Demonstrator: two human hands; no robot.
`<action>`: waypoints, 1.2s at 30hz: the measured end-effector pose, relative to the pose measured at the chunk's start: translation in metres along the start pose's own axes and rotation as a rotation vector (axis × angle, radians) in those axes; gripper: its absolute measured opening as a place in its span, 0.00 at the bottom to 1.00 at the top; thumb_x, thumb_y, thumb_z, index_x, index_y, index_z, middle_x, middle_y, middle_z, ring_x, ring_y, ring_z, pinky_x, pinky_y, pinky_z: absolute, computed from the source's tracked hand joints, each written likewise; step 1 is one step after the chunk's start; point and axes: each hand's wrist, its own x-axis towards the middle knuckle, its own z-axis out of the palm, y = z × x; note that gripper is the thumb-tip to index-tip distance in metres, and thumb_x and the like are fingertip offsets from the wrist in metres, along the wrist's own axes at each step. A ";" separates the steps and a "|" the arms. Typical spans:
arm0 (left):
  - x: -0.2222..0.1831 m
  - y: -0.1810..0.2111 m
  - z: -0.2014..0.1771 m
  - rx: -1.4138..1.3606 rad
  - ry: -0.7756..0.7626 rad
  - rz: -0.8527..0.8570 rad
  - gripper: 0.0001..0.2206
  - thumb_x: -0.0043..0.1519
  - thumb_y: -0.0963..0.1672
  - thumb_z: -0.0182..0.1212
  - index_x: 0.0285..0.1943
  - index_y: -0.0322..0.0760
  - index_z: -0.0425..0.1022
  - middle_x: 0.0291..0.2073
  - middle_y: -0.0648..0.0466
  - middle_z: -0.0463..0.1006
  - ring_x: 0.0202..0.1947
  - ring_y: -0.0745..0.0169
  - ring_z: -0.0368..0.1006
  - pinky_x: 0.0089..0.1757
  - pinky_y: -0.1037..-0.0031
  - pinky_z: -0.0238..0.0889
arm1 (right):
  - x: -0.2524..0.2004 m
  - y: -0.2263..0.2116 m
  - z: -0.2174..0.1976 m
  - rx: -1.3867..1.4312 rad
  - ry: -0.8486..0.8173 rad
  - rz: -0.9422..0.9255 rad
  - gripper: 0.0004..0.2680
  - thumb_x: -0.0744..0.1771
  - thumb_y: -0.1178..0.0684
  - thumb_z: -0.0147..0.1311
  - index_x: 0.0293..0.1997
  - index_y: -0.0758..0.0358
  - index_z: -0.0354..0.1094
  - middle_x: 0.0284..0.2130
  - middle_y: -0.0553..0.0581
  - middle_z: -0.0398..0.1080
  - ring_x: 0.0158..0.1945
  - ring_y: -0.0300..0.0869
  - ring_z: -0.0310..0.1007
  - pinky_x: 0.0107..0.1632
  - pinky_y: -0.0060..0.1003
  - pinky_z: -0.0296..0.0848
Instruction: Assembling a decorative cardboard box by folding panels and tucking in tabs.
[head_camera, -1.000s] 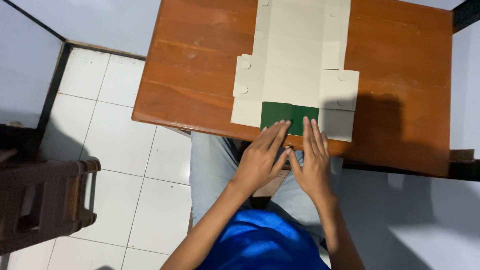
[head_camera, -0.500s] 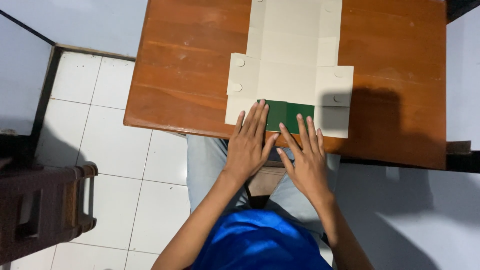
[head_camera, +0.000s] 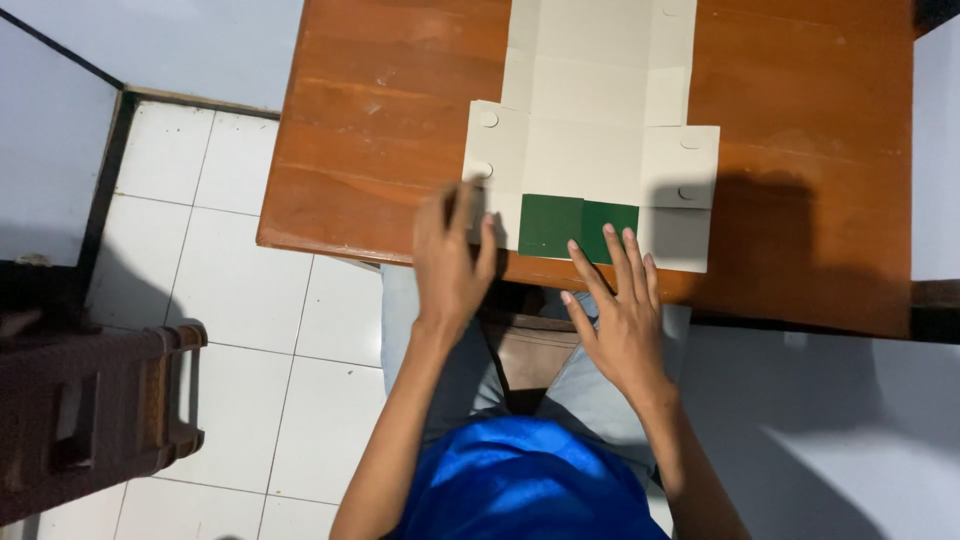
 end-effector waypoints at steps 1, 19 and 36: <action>-0.001 -0.004 -0.003 -0.005 0.053 -0.098 0.25 0.65 0.44 0.62 0.73 0.34 0.66 0.61 0.37 0.69 0.67 0.36 0.63 0.65 0.48 0.52 | 0.000 0.000 0.000 0.009 -0.006 0.004 0.20 0.70 0.44 0.51 0.74 0.43 0.58 0.75 0.63 0.49 0.79 0.57 0.39 0.74 0.57 0.41; 0.037 0.032 0.069 -0.081 -0.089 0.182 0.13 0.70 0.48 0.53 0.55 0.42 0.81 0.51 0.53 0.79 0.57 0.56 0.73 0.52 0.65 0.69 | 0.001 0.000 -0.004 0.013 -0.058 0.026 0.21 0.70 0.46 0.52 0.75 0.42 0.56 0.75 0.61 0.45 0.80 0.55 0.35 0.75 0.56 0.37; 0.059 0.035 0.076 0.297 -0.415 0.124 0.30 0.68 0.47 0.40 0.80 0.30 0.48 0.78 0.40 0.50 0.78 0.46 0.43 0.71 0.56 0.34 | 0.000 0.005 0.001 0.023 -0.049 0.012 0.21 0.71 0.46 0.50 0.76 0.40 0.53 0.77 0.60 0.42 0.80 0.54 0.32 0.75 0.54 0.34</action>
